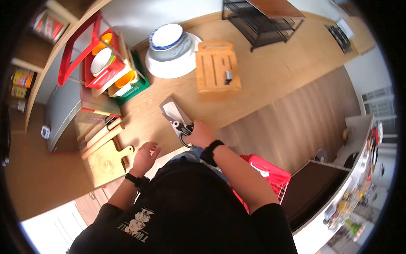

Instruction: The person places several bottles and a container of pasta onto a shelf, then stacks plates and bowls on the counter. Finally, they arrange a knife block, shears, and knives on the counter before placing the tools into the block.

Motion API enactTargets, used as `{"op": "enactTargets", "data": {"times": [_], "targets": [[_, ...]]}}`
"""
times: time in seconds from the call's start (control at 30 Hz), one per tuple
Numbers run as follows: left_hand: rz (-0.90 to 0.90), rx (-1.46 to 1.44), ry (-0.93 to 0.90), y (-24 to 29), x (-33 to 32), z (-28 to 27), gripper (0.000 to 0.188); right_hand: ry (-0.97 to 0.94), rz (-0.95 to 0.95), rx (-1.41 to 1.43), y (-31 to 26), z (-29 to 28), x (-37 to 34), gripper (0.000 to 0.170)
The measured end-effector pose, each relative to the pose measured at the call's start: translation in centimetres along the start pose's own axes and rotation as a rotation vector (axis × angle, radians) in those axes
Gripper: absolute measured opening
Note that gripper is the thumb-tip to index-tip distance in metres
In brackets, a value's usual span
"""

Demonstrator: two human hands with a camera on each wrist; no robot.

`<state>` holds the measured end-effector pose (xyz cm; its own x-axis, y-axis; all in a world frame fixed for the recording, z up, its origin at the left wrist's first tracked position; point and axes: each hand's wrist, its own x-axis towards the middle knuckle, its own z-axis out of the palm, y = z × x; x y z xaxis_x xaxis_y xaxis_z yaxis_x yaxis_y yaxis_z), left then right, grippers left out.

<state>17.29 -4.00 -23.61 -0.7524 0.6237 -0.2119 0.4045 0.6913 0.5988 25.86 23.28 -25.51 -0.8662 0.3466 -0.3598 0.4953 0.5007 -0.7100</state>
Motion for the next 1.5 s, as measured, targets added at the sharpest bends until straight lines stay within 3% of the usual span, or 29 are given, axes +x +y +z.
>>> {"op": "enactTargets", "data": {"times": [0.1, 0.17, 0.23, 0.27, 0.3, 0.37, 0.43, 0.53, 0.6, 0.63, 0.7, 0.73, 0.87, 0.93, 1.07, 1.2, 1.27, 1.33, 1.43, 1.5], "targets": [[-0.012, 0.079, -0.032, 0.3, 0.2, -0.1, 0.035, -0.101, 0.090, 0.112, -2.3, 1.9, 3.0, 0.062], [-0.052, -0.006, -0.033, 0.9, 1.5, -0.5, 0.039, -0.148, 0.041, 0.167, -1.4, 4.6, 5.6, 0.063], [-0.093, -0.107, -0.084, 1.3, 2.7, -0.8, 0.043, -0.106, 0.005, 0.430, -3.2, 5.2, 5.8, 0.059], [-0.046, -0.139, -0.026, 0.4, 3.5, 0.0, 0.047, -0.052, 0.000, 0.233, -3.8, 4.8, 5.9, 0.054], [-0.040, -0.150, -0.013, 0.1, 4.8, 0.2, 0.047, -0.048, -0.008, 0.217, -4.6, 4.3, 6.7, 0.054], [-0.194, -0.479, -0.087, -0.5, 6.3, 1.1, 0.050, -0.199, 0.013, 0.287, -5.4, 4.4, 6.7, 0.070], [-0.248, -0.600, -0.120, -0.6, 7.4, 1.3, 0.053, -0.147, 0.081, 0.363, -5.7, 5.7, 6.7, 0.070], [-0.255, -0.613, -0.159, -0.8, 8.5, 1.0, 0.052, -0.138, 0.082, 0.367, -6.0, 5.6, 6.8, 0.065], [-0.323, -0.719, -0.132, -1.1, 8.8, 0.5, 0.047, -0.366, 0.101, 0.636, -5.4, 4.4, 7.2, 0.053], [-0.323, -0.725, -0.130, -2.2, 9.2, 1.1, 0.047, -0.367, 0.102, 0.631, -4.7, 4.1, 7.6, 0.053], [-0.404, -0.999, -0.069, -4.5, 9.8, 2.0, 0.041, -0.407, 0.101, 0.845, -3.2, 3.6, 8.3, 0.038], [-0.424, -0.991, -0.059, -5.0, 9.8, 1.8, 0.038, -0.362, 0.028, 0.708, -2.4, 3.5, 8.7, 0.030], [-0.447, -0.824, -0.064, -5.6, 9.4, 0.3, 0.037, -0.153, -0.115, 0.520, -1.6, 3.6, 8.8, 0.030], [-0.421, -0.794, -0.094, -6.1, 9.2, 0.3, 0.035, 0.119, -0.292, 0.030, -4.9, 1.6, 7.0, 0.030], [-0.345, -0.904, -0.076, -6.8, 9.1, 0.6, 0.032, 0.254, -0.325, -0.062, -7.1, -0.8, 4.0, 0.036], [-0.359, -0.885, -0.106, -7.3, 8.9, 0.5, 0.026, 0.261, -0.340, -0.089, -9.9, -6.6, -2.1, 0.039], [-0.367, -0.873, -0.117, -6.1, 8.8, -0.3, 0.026, 0.311, -0.452, -0.127, -11.7, -11.0, -6.4, 0.045], [-0.409, -0.793, -0.086, -5.4, 8.6, -0.6, 0.025, 0.396, -0.410, -0.243, -13.3, -14.8, -10.8, 0.049], [-0.388, -0.775, -0.051, -5.6, 8.6, -0.1, 0.025, 0.633, -0.377, -0.312, -14.9, -18.3, -14.8, 0.031], [-0.392, -0.779, -0.053, -5.9, 8.7, 0.1, 0.025, 0.699, -0.233, -0.348, -14.9, -18.8, -16.3, 0.032]]}}
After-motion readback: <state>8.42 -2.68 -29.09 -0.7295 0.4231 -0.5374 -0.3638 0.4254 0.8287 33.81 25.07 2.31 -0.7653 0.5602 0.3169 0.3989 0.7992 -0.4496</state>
